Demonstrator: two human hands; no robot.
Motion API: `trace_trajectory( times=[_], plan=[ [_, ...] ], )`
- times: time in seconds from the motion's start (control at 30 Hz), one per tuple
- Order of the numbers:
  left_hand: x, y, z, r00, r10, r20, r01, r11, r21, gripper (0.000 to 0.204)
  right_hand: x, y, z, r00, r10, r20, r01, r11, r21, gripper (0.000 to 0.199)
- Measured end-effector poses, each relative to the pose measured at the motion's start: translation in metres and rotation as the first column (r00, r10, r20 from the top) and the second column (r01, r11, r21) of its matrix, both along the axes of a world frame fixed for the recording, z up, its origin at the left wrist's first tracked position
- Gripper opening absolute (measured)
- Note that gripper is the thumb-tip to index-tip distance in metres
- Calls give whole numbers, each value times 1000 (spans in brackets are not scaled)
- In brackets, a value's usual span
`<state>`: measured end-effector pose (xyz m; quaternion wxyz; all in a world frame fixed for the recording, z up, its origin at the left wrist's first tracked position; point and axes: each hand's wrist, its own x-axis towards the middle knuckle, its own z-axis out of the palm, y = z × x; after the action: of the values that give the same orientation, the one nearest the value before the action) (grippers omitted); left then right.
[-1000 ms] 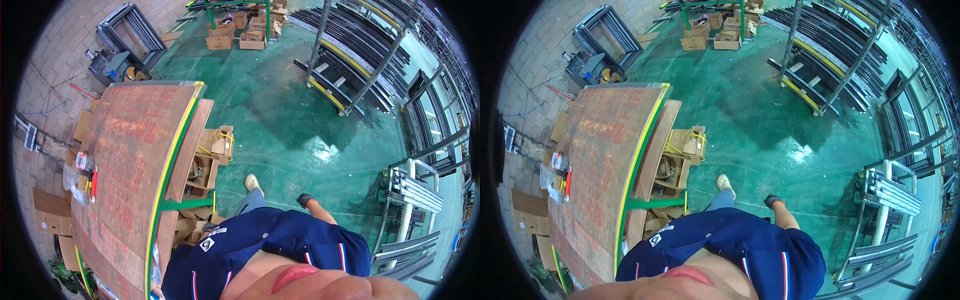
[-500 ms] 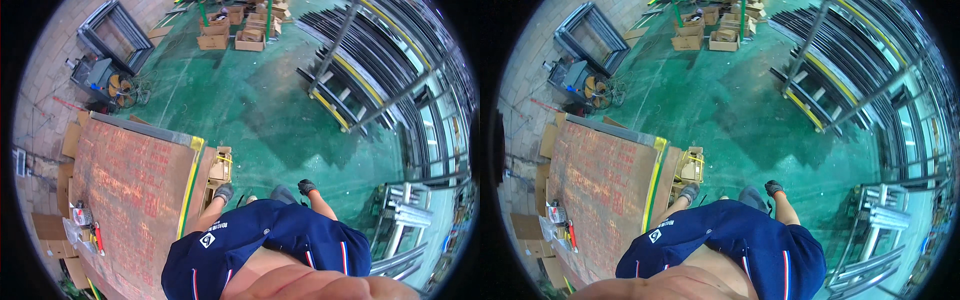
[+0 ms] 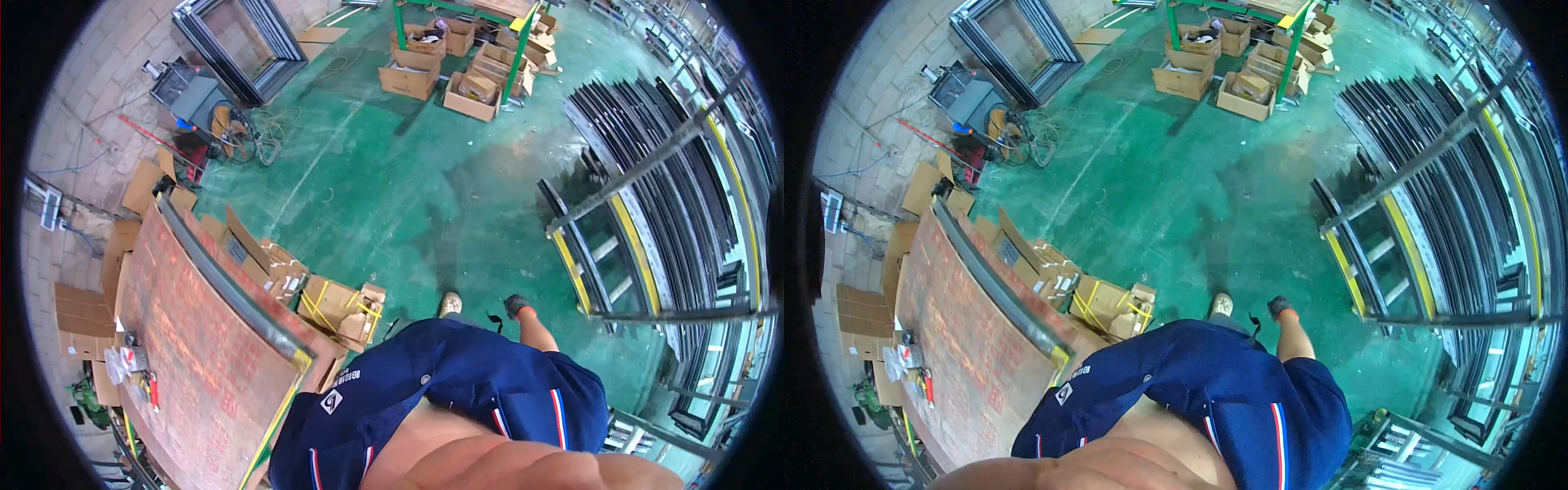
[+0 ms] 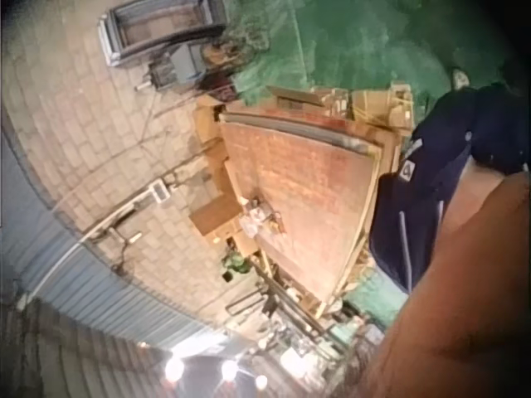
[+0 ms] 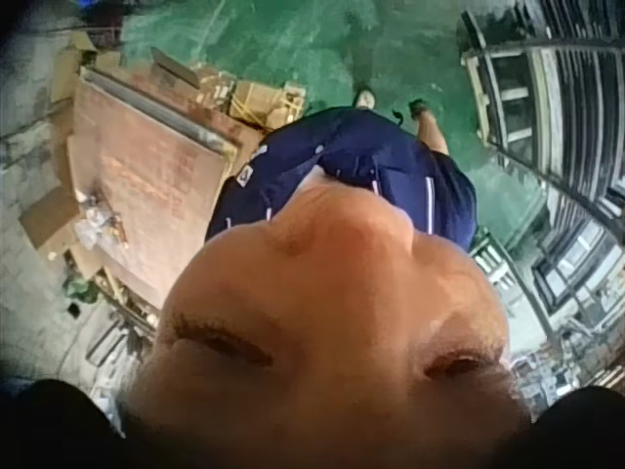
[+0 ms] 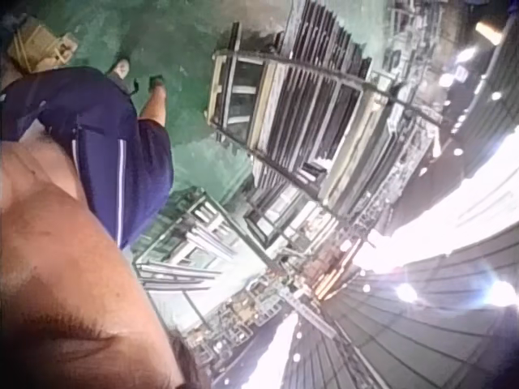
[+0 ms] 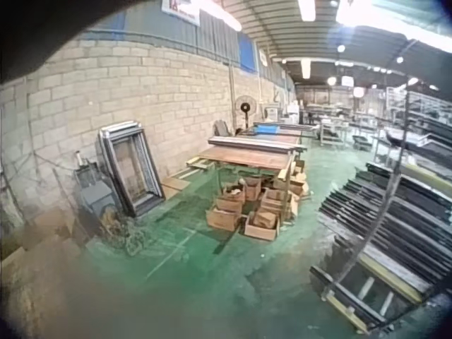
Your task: Organizes metal profiles by cutting binding strips and checking documentation on the fabrication floor.
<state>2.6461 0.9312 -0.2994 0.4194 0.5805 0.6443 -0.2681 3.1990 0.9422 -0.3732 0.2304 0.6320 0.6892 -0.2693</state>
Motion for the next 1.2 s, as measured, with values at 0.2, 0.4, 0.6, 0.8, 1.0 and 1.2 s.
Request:
trace_trajectory(
  times=[0.2, 0.4, 0.6, 0.8, 1.0, 1.2],
  plan=[
    [48, 99, 14, 962, 269, 51, -273, 958, 87, 31, 27, 219, 41, 895, -377, -238, 420, 892, 169, 37],
    [71, 221, 11, 980, 198, 12, -198, 980, -1, 30, 3, 357, 30, 670, -513, -536, 580, 813, -53, 36],
    [48, 401, 18, 996, 55, -71, -56, 998, -11, 29, 52, 405, -34, 810, -398, -430, 429, 903, -29, 28],
    [57, 633, 24, 994, 103, -44, -89, 965, 245, 28, 74, 488, -7, 719, -667, -198, 618, 743, -259, 34],
    [159, 838, 44, 954, 84, 286, -190, 911, 366, 29, 44, 597, 7, 456, -884, -101, 787, 453, -419, 38],
    [146, 926, -4, 991, -58, 120, 49, 996, 78, 29, 31, 822, -23, 931, 350, -103, -364, 908, -206, 38]
  ],
)
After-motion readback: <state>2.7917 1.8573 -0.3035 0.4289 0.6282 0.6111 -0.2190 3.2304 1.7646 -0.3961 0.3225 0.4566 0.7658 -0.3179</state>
